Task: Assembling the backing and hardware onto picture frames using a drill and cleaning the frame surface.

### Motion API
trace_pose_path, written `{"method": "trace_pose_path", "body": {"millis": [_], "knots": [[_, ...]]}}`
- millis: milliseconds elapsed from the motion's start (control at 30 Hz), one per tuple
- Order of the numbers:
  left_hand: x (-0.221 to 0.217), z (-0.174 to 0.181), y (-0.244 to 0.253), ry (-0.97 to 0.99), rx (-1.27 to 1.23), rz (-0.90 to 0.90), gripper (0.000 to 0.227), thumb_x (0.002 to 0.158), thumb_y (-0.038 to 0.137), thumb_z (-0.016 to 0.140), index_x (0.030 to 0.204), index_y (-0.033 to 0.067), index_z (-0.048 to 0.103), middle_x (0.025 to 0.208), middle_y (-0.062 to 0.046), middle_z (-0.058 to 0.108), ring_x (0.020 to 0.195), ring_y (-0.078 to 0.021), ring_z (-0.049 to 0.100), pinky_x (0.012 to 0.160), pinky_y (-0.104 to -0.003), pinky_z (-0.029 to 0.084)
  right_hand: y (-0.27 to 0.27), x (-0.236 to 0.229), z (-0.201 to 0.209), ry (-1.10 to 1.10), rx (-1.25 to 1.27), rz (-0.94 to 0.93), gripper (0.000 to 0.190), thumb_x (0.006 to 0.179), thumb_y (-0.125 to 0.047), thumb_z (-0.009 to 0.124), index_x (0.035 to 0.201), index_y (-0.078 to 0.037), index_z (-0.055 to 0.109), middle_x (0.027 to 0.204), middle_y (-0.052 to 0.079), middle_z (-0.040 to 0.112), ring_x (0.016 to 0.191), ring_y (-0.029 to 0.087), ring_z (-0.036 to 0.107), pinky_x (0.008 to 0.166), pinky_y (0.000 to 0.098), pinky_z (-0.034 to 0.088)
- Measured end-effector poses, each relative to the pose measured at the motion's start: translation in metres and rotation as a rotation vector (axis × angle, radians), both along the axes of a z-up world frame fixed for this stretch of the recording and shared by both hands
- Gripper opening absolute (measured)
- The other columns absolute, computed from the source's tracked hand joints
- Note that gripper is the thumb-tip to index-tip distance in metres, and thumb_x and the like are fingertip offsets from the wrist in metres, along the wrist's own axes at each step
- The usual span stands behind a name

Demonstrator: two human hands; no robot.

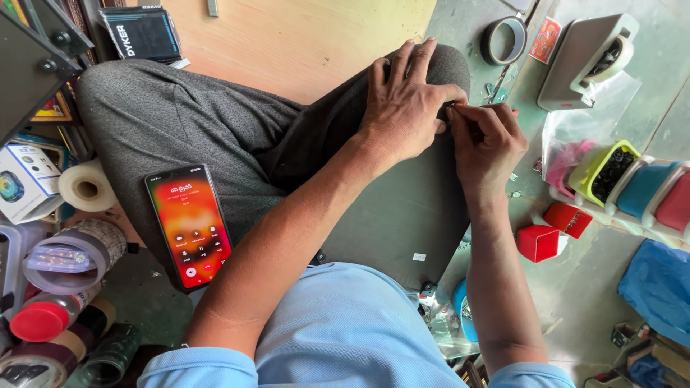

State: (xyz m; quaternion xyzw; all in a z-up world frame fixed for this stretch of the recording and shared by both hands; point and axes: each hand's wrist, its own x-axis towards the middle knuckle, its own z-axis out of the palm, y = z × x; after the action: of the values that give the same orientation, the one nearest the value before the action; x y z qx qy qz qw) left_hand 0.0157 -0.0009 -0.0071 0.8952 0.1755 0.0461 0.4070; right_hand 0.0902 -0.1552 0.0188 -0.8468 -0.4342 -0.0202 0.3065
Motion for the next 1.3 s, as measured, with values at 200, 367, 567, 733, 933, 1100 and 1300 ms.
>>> {"method": "trace_pose_path", "body": {"millis": [200,367,567,733,933,1100,1300], "knots": [[0.001,0.003,0.003,0.022,-0.042,-0.017,0.045,0.076,0.03,0.087,0.117,0.0364,0.072,0.159,-0.018,0.025,0.149,-0.0386,0.018,0.115,-0.063,0.015,-0.025,0.0,0.007,0.217,0.177,-0.133,0.013,0.104,-0.005,0.077,0.115,0.0,0.074,0.1,0.006,0.07,0.082,0.012,0.07,0.07,0.0246,0.057],[-0.003,0.004,0.002,0.015,-0.063,-0.015,0.045,0.075,0.027,0.087,0.116,0.0375,0.073,0.159,-0.017,0.027,0.15,-0.0377,0.018,0.116,-0.063,0.014,-0.116,0.032,-0.05,0.219,0.337,-0.393,0.011,0.114,-0.008,0.069,0.107,-0.001,0.066,0.09,0.003,0.066,0.075,0.011,0.062,0.068,0.0269,0.051],[-0.005,-0.006,-0.002,-0.033,-0.036,-0.003,0.048,0.075,0.025,0.088,0.118,0.0366,0.072,0.16,-0.018,0.029,0.15,-0.0382,0.021,0.117,-0.062,0.017,-0.224,-0.004,-0.158,0.547,0.005,-0.475,0.035,0.107,-0.022,0.05,0.132,-0.001,0.062,0.121,0.014,0.065,0.108,0.024,0.061,0.096,0.0361,0.048],[-0.005,-0.018,-0.004,-0.131,0.034,-0.004,0.071,0.074,0.027,0.091,0.136,0.0355,0.059,0.159,-0.022,0.029,0.148,-0.039,0.025,0.116,-0.062,0.019,-0.216,-0.04,-0.164,0.33,-0.244,-0.434,0.047,0.101,-0.028,0.056,0.139,0.0,0.055,0.131,0.023,0.061,0.117,0.039,0.059,0.102,0.0446,0.045],[-0.017,-0.021,-0.004,-0.164,0.11,0.01,0.098,0.078,0.037,0.093,0.157,0.0252,0.036,0.161,-0.022,0.029,0.15,-0.0378,0.028,0.119,-0.06,0.022,-0.167,-0.047,-0.122,0.138,-0.523,-0.511,0.04,0.099,-0.028,0.061,0.129,-0.003,0.062,0.136,0.021,0.055,0.125,0.04,0.054,0.105,0.0472,0.045],[-0.022,-0.029,-0.01,-0.221,0.18,0.043,0.095,0.085,0.039,0.091,0.16,0.0222,0.034,0.161,-0.019,0.03,0.152,-0.0368,0.027,0.122,-0.06,0.02,-0.189,-0.075,-0.161,1.038,0.005,-0.094,0.053,0.101,-0.035,0.061,0.142,-0.003,0.054,0.141,0.012,0.057,0.124,0.023,0.057,0.101,0.038,0.049],[-0.028,-0.026,-0.01,-0.246,0.211,0.072,0.099,0.088,0.041,0.089,0.162,0.0186,0.028,0.162,-0.02,0.029,0.153,-0.037,0.026,0.124,-0.062,0.019,-0.209,-0.094,-0.202,1.095,0.053,-0.155,0.048,0.101,-0.033,0.06,0.139,-0.003,0.056,0.134,0.012,0.06,0.117,0.022,0.06,0.095,0.0365,0.051]]}}
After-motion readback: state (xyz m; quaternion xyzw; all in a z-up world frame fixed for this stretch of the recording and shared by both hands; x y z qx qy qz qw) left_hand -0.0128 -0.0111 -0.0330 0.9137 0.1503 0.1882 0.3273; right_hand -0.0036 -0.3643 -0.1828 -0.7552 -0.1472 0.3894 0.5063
